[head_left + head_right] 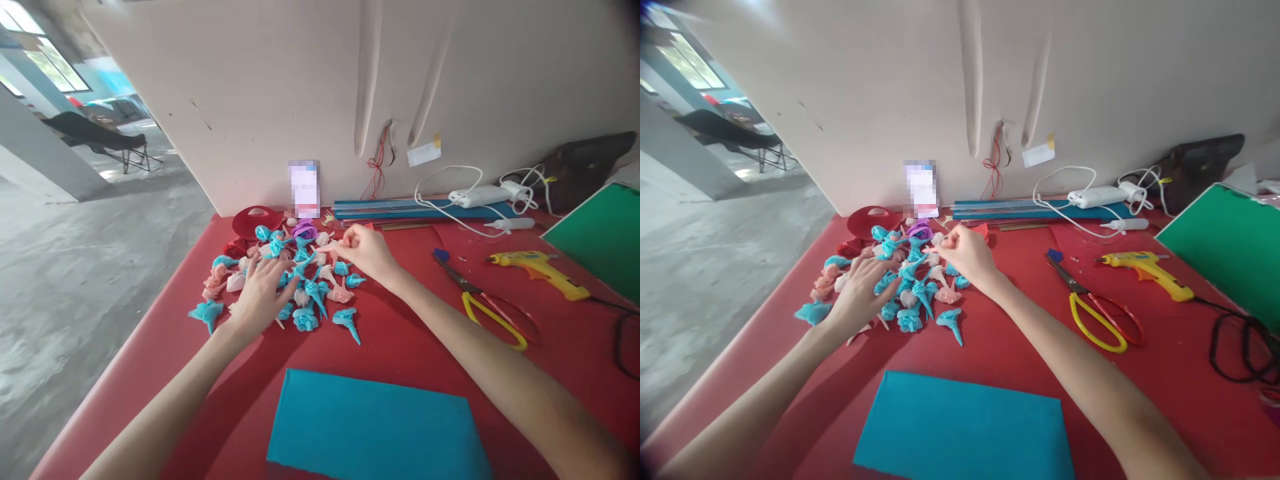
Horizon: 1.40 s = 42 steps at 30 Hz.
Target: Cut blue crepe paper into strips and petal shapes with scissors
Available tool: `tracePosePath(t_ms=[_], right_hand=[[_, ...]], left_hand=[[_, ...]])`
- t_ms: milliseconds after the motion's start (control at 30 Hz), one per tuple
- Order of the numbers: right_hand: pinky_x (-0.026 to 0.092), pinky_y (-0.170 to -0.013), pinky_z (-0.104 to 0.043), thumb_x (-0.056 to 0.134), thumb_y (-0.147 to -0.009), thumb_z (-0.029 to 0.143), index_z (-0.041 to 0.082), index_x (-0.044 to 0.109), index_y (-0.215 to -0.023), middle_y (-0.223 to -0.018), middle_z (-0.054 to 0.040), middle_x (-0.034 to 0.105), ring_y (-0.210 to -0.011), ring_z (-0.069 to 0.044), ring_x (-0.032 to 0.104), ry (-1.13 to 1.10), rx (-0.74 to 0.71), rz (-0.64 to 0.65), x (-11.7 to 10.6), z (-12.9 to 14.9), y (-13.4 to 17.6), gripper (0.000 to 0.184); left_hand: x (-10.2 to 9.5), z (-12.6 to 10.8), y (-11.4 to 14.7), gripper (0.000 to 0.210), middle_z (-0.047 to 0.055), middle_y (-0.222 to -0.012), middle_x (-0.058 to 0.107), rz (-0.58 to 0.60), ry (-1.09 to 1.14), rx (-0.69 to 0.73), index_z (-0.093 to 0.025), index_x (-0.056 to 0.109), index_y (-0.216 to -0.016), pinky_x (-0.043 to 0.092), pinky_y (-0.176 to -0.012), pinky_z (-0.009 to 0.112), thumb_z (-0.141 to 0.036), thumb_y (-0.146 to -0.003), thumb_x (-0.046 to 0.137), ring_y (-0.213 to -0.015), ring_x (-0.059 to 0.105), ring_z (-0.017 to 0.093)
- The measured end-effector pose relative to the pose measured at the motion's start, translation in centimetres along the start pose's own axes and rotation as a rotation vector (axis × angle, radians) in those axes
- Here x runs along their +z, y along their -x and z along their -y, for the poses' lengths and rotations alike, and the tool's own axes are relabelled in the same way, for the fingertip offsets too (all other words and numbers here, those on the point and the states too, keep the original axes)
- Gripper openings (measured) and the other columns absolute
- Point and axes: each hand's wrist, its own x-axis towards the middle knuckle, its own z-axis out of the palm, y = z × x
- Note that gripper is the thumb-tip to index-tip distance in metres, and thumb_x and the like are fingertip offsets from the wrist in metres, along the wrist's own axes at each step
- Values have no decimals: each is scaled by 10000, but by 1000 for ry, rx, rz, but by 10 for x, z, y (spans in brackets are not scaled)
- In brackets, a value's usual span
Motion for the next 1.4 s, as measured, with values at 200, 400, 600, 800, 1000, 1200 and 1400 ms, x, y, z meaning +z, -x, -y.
tracePosePath(t_ms=[200, 400, 600, 800, 1000, 1200, 1400], right_hand=[[356, -572, -237, 666, -733, 379, 151, 565, -977, -733, -14, 616, -674, -152, 562, 55, -72, 99, 18, 20, -22, 349], [396, -551, -260, 680, -755, 324, 158, 616, -715, -623, 9, 579, -575, -121, 530, 227, -39, 321, -1, -28, 21, 182], [459, -552, -253, 562, -876, 377, 147, 603, -839, -714, 22, 585, -572, -90, 526, 217, -28, 450, -2, -60, 43, 236], [404, -529, -232, 602, -763, 249, 174, 587, -793, -624, 31, 590, -562, -108, 540, 75, -47, 360, -11, -55, 47, 83], [446, -604, -240, 576, -759, 313, 201, 538, -876, -772, -6, 656, -680, -146, 620, -59, -122, 152, -15, -30, 25, 166], [392, -664, -266, 575, -783, 321, 211, 521, -1005, -813, -9, 641, -741, -167, 583, -11, -225, -28, 10, 5, -27, 253], [308, -569, -246, 727, -645, 296, 187, 554, -1136, -645, 36, 553, -623, -152, 507, 92, -233, 130, 26, 7, -33, 532]], left_hand=[[0, -25, 42, 278, 53, -995, 683, 148, -45, 143, -199, 595, -1061, 161, -1104, 604, -343, -824, 592, -1004, 585, 265], [13, -28, 48, 279, 54, -1012, 681, 178, -103, 148, -203, 607, -1077, 121, -1115, 618, -199, -798, 599, -1007, 590, 274], [-17, -31, 38, 195, 20, -977, 686, 172, 81, 110, -239, 619, -1016, 200, -1102, 560, -279, -826, 596, -966, 603, 229], [-30, 9, -25, 290, 37, -957, 673, 32, 58, -27, -232, 614, -1030, 360, -1004, 450, -438, -830, 575, -948, 593, 235], [1, 47, -68, 424, 172, -1242, 538, -39, -21, -185, -135, 509, -1199, 334, -983, 548, -367, -844, 506, -1193, 445, 360], [3, 23, -25, 286, 107, -1152, 582, 14, -1, -35, -163, 577, -1104, 366, -989, 451, -279, -896, 420, -1109, 492, 273], [15, 7, 4, 283, 97, -1219, 552, 140, 25, 99, -197, 581, -1127, 339, -1031, 490, -305, -873, 517, -1161, 466, 271]])
